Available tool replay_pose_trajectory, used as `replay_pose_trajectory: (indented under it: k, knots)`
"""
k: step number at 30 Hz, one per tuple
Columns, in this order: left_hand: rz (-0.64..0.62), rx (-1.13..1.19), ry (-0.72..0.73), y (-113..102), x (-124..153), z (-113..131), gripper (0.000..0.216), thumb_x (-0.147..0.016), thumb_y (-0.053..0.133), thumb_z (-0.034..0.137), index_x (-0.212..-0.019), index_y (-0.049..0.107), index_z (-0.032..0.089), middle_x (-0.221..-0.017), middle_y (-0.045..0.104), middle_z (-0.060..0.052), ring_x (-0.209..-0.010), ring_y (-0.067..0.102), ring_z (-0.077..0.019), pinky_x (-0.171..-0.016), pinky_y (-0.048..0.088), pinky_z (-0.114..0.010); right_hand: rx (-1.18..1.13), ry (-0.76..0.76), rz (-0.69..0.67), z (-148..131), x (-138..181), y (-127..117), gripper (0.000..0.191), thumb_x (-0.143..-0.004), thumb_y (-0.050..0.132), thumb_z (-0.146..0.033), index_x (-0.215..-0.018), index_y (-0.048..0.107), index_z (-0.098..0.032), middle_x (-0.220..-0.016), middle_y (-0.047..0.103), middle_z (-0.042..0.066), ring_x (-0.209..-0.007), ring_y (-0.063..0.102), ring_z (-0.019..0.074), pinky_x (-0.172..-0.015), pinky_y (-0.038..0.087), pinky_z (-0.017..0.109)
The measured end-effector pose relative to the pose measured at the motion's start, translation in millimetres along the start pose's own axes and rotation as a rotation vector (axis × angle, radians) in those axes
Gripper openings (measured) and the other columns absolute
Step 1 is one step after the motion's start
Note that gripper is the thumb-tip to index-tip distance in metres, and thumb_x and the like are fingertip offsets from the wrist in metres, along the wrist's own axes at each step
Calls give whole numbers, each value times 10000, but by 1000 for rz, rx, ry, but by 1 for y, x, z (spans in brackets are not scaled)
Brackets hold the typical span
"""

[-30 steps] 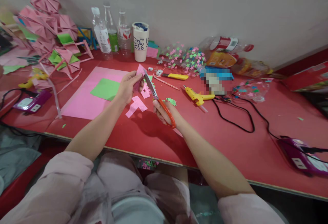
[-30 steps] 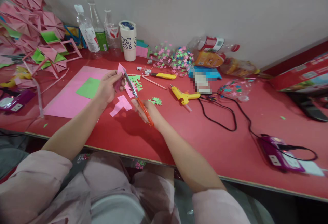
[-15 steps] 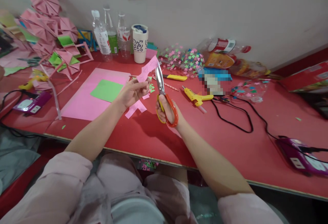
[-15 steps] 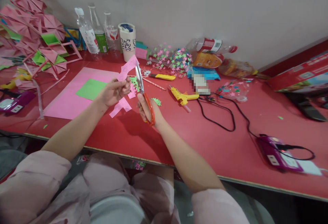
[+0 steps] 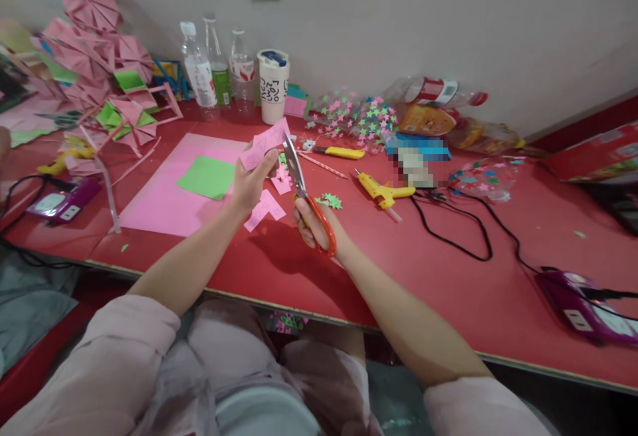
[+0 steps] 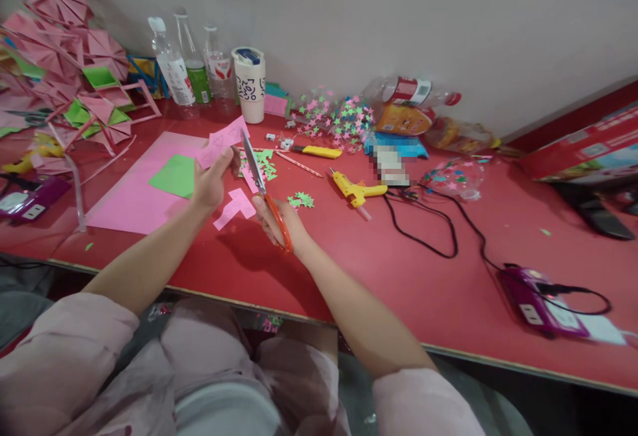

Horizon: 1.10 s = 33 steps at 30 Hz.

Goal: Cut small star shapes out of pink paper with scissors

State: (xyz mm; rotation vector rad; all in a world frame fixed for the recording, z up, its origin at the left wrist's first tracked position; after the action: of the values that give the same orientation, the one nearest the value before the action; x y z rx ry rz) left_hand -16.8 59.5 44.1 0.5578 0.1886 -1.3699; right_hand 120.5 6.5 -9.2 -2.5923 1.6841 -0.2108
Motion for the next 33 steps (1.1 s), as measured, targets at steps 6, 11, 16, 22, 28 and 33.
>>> replay_pose_trajectory:
  k: [6,11,16,22,28,33]
  knots:
    - [73,-115,140,-7,4,13,362,-692,677,541,-805,563,217,-686,581,12,-603,549,-99,-593,458,-259,50,30,-3,-4,4,4,453,-865,443,-614,-668,430,-207,-390,353,-81,-297,312,62,-319,262,203]
    - [170,-84,36,-13,4,4,365,-801,567,513,-633,535,190,-546,499,31,-490,465,-68,-496,388,-233,103,56,-14,-6,5,7,446,-836,503,-599,-651,420,-202,-372,342,-91,-302,321,62,-335,284,202]
    - [159,-11,-39,-11,3,1,352,-834,558,331,-525,476,181,-479,446,46,-444,408,-50,-461,334,-233,93,45,-32,-2,4,8,433,-840,516,-574,-646,413,-201,-370,341,-94,-295,319,57,-327,273,197]
    - [119,82,-76,-8,1,-3,346,-830,536,257,-502,457,177,-463,440,45,-430,391,-44,-438,302,-227,98,64,-39,-1,6,8,425,-860,485,-567,-659,434,-196,-369,338,-96,-291,314,55,-323,279,190]
    - [112,76,-63,-11,-3,0,333,-803,538,238,-483,474,174,-435,430,44,-403,383,-44,-401,284,-212,113,68,-16,-7,6,6,447,-844,496,-593,-645,423,-200,-359,327,-100,-287,295,53,-317,252,193]
    - [88,20,-85,-13,-6,1,336,-793,535,236,-467,486,171,-422,447,42,-396,400,-41,-396,306,-197,146,63,-18,-8,6,3,476,-825,493,-631,-633,425,-201,-354,333,-99,-278,302,53,-321,265,199]
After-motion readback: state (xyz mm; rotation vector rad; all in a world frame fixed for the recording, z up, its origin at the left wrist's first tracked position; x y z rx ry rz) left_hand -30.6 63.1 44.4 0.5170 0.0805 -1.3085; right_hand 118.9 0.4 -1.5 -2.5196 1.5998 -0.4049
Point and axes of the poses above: each hand's wrist, its own x-axis away from the middle knuckle, its own y-axis out of the palm, z = x × y, the point moved 9 cm from there along -x, towards the middle knuckle
